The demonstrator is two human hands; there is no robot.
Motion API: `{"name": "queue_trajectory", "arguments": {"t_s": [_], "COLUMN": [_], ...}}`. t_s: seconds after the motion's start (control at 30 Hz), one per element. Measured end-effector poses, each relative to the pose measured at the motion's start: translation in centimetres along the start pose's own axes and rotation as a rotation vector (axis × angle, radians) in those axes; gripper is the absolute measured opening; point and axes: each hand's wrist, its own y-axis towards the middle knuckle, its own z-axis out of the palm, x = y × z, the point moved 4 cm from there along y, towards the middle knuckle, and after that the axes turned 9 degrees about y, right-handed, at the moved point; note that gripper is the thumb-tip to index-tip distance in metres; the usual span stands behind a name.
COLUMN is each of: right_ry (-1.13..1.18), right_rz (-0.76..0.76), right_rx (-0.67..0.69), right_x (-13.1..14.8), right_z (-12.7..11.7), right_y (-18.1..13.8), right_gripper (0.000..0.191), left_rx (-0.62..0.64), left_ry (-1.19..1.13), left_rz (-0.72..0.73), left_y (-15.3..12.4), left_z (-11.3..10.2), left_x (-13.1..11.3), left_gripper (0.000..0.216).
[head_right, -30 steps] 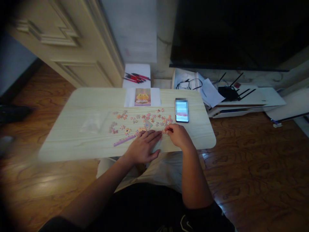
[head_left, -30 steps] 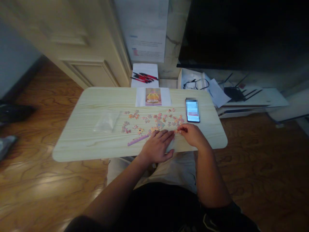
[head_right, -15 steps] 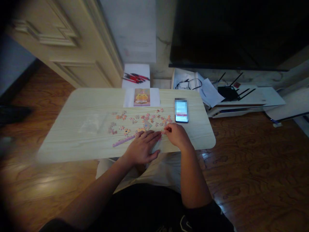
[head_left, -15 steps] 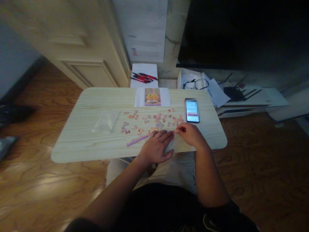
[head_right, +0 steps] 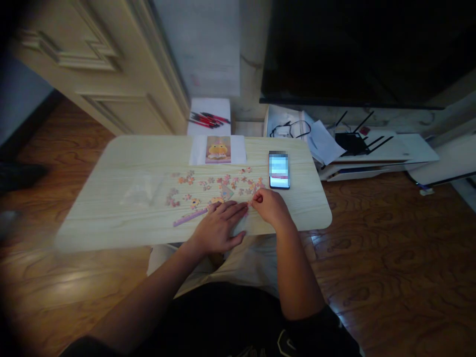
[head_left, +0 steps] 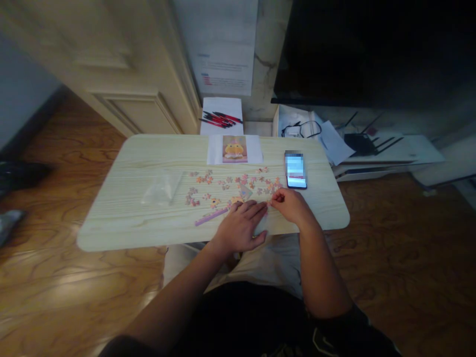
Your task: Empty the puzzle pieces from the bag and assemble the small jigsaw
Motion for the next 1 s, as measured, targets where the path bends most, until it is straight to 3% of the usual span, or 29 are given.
{"name": "queue_trajectory", "arguments": {"t_s": [0.3,0.43,0.67,1.0], "right_ry": [0.187,0.166,0.086,0.073], "right_rz": [-0.026,-0.058,-0.116,-0.109], "right_rx": [-0.003,-0.006,-0.025,-0.011], "right_x": [-1.4,-1.2,-0.5,-0.5], "right_z": [-0.7,-0.8,-1.0,-0.8], "right_y": [0.1,-0.3,-1.0,-1.2], "right_gripper": [0.01,0.013,0.02,0.016], "left_rx": [-0.036,-0.083,-0.121,-0.096], "left_ry": [-0.01,-0.043,-0.034,0.005], "left_rz": [-0.007,-0.021,0.099,0.034], "left_y": [-0.3,-0.6,-1.0,-0.8], "left_z": [0.0,0.0,0.2,0.1], "left_x": [0.3,0.7,0.4,0.3], "left_gripper": [0.064,0.051,0.043,0.044]}}
